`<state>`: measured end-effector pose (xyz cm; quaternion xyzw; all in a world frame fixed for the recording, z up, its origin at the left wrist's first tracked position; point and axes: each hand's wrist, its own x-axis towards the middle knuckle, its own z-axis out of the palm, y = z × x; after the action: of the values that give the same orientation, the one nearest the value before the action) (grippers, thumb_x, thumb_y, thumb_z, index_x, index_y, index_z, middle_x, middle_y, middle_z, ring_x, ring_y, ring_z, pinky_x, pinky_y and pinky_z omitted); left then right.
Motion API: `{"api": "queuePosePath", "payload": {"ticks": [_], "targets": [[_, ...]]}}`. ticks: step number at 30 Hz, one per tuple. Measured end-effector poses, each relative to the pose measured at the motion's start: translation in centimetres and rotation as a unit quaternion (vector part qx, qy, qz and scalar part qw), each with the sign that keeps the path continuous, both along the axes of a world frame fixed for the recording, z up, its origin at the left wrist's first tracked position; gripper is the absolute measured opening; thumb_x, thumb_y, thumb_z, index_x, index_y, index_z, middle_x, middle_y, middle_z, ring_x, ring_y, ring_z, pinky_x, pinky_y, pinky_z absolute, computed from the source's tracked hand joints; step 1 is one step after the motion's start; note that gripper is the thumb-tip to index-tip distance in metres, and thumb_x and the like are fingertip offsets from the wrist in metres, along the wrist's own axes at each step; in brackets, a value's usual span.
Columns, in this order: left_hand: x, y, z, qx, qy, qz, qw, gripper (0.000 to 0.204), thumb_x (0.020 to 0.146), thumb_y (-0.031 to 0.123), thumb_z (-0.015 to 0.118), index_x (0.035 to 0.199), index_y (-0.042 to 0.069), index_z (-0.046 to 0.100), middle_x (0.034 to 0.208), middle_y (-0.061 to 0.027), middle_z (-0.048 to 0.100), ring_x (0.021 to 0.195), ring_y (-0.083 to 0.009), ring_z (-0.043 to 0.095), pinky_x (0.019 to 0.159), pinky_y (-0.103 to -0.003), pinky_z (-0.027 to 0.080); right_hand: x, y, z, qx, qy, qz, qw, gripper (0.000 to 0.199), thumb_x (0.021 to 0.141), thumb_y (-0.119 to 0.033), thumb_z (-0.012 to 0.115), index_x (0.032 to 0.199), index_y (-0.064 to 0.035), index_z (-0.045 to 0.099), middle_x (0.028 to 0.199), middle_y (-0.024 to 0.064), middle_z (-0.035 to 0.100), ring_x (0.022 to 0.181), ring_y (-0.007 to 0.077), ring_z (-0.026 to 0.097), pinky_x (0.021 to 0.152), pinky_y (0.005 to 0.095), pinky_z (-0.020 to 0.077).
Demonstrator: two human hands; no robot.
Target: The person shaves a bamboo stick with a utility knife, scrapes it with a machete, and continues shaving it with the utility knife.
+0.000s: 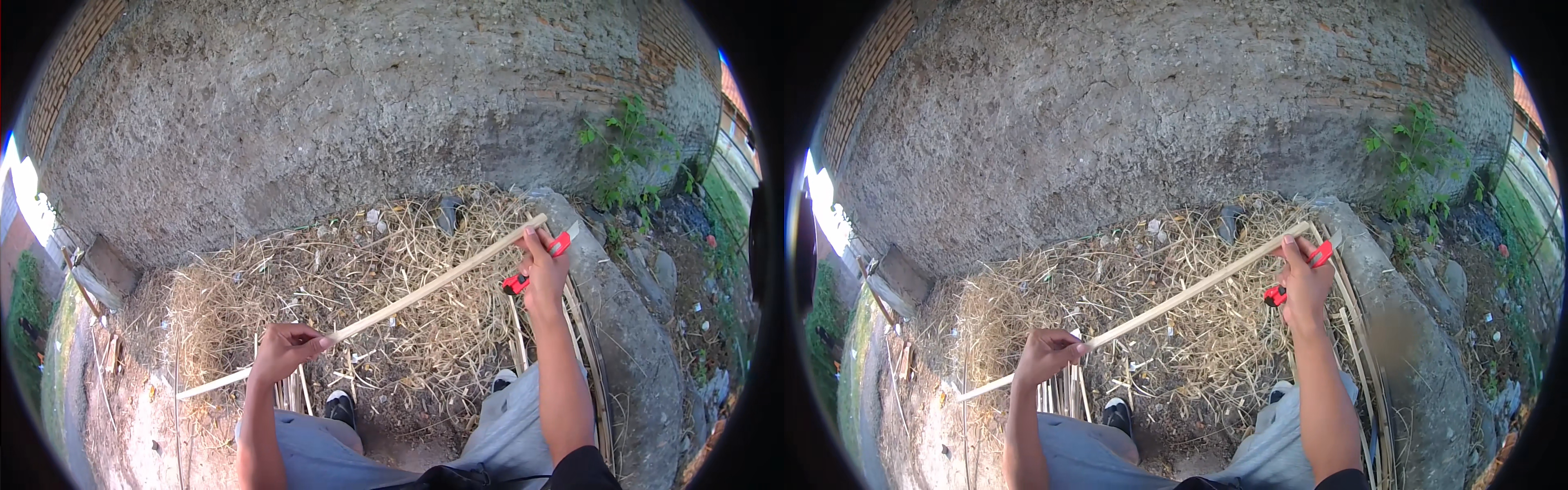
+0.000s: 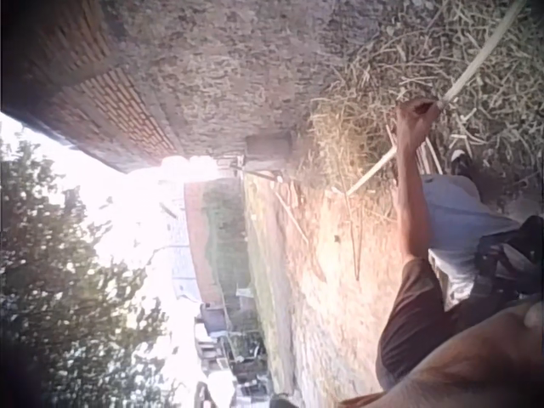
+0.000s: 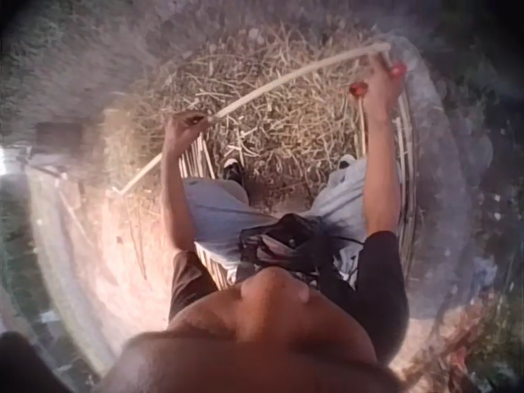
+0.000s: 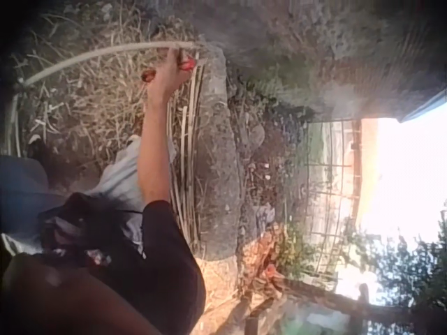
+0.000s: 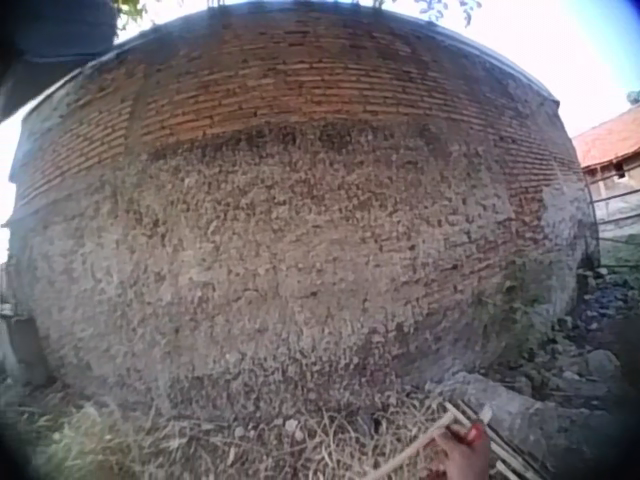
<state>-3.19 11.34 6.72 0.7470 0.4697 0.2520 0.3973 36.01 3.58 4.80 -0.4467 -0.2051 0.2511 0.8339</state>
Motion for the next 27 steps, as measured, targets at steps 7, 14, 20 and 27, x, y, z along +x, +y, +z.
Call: {"api": "queuePosePath", "payload": {"ticks": [7,14,20,27], "targets": [[-0.2,0.1,-0.1,-0.014,-0.008,-0.022,1.000,0.033,0.083,0.035,0.075,0.080,0.002,0.073,0.057,-0.0025,0.063,0.044,-0.0031,0.048,0.039,-0.021,0.031,0.0,0.1,0.1,-0.011,0.006,-0.018,1.000,0.019,0.089,-0.015,0.067,0.098,0.0020,0.066,0.076,0.0074,0.066,0.045,0.0025,0.036,0.045,0.0207,0.0303],[-0.9,0.2,0.5,-0.136,-0.010,-0.078,0.988,0.033,0.091,0.033,0.067,0.084,0.001,0.073,0.054,0.0016,0.057,0.045,-0.0028,0.045,0.041,-0.022,0.031,0.2,0.3,0.0,0.003,0.048,-0.011,0.999,0.020,0.084,-0.019,0.074,0.092,-0.0031,0.065,0.072,0.0059,0.065,0.043,0.0019,0.036,0.043,0.0208,0.0295],[-0.7,-0.1,1.0,-0.138,0.015,-0.086,0.987,0.032,0.091,0.032,0.067,0.085,0.001,0.073,0.054,0.0017,0.058,0.046,-0.0031,0.046,0.042,-0.022,0.033,0.0,0.5,0.0,-0.003,0.053,-0.021,0.998,0.019,0.083,-0.019,0.075,0.089,-0.0052,0.064,0.068,0.0032,0.062,0.042,0.0024,0.036,0.042,0.0209,0.0295],[-0.7,0.0,0.7,-0.125,0.008,-0.099,0.987,0.033,0.092,0.032,0.066,0.086,-0.001,0.073,0.052,-0.0005,0.056,0.040,-0.0032,0.040,0.036,-0.022,0.028,-0.1,0.6,-0.3,-0.001,0.057,-0.018,0.998,0.019,0.083,-0.020,0.075,0.086,-0.0062,0.063,0.065,0.0013,0.058,0.043,0.0029,0.036,0.042,0.0216,0.0300]]}}
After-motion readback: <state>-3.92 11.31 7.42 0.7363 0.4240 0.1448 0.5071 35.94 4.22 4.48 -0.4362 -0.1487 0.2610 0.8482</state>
